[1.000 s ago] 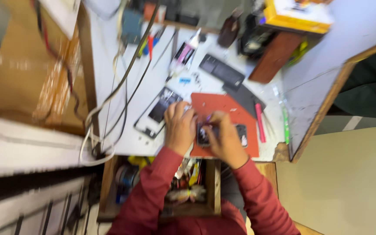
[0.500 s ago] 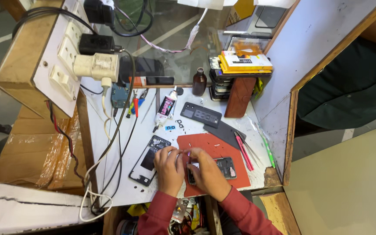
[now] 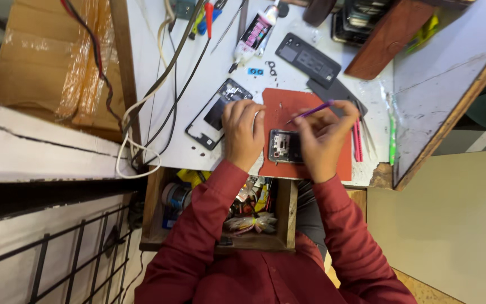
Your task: The person uses a small tool to work on the internal components of an opened mobile phone on a workbench.
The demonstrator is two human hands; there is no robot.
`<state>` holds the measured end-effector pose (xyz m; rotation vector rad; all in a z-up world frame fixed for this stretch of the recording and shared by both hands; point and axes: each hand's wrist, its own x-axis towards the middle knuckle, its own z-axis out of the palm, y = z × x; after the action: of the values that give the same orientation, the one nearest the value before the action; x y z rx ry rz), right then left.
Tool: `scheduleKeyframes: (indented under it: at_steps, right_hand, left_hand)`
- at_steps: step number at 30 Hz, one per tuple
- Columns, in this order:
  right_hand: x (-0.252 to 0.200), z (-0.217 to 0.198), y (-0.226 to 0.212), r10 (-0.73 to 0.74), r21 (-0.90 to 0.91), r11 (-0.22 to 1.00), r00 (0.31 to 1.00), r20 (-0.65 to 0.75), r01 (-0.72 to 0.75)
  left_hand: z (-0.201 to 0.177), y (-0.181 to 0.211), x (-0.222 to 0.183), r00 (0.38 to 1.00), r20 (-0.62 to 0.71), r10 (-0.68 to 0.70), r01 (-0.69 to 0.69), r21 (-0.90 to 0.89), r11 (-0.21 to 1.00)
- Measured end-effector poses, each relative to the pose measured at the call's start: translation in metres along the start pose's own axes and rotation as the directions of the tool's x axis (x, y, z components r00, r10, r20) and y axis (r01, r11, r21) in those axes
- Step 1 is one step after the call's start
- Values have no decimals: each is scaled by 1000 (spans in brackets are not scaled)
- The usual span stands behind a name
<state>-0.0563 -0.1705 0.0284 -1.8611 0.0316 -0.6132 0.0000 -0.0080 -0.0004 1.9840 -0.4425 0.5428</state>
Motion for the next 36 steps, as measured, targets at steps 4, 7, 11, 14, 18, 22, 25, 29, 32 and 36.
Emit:
scheduleKeyframes:
  at_steps: [4,7,11,14,18,22,25,29,32,36]
  right_hand:
    - [7,1,13,45,201,979,999,-16,-41]
    - [9,6,19,26,191,981,1000,7,-27]
    - [11,10,22,-32,133,991,999,30,28]
    - [5,6,17,22,131,991,999,27,-25]
    - [-1,-1,11,77,340,939,996,-35,-60]
    - [-4,-5,9,52,439,898,997,-61,-20]
    - [-6,-5,8,66,450,892,997,-39,-41]
    - [-10,-5,6,78,431,900,997,-16,-63]
    - [-10,-5,7,57,417,908,998,-5,-50]
    - [-11,-7,7,27,420,907,1000,7,-27]
  left_hand:
    - [-1,1,1,1000,-13,5,-6,-15,1000]
    - [-2,1,0,1000,-3,1,-1,-21,1000]
    - [-3,2,1,1000,7,-4,4,-25,1000]
    - [-4,4,2,999,31,-24,25,-53,998]
    - [-8,7,4,996,79,36,-28,-105,994]
    - [-12,11,4,979,125,164,-149,-119,982]
    - [-11,10,4,974,149,168,-148,-138,979]
    - [-8,7,3,976,141,168,-151,-126,980]
    - [-8,7,2,974,154,166,-147,-127,981]
    - [-9,9,3,969,168,183,-162,-132,978]
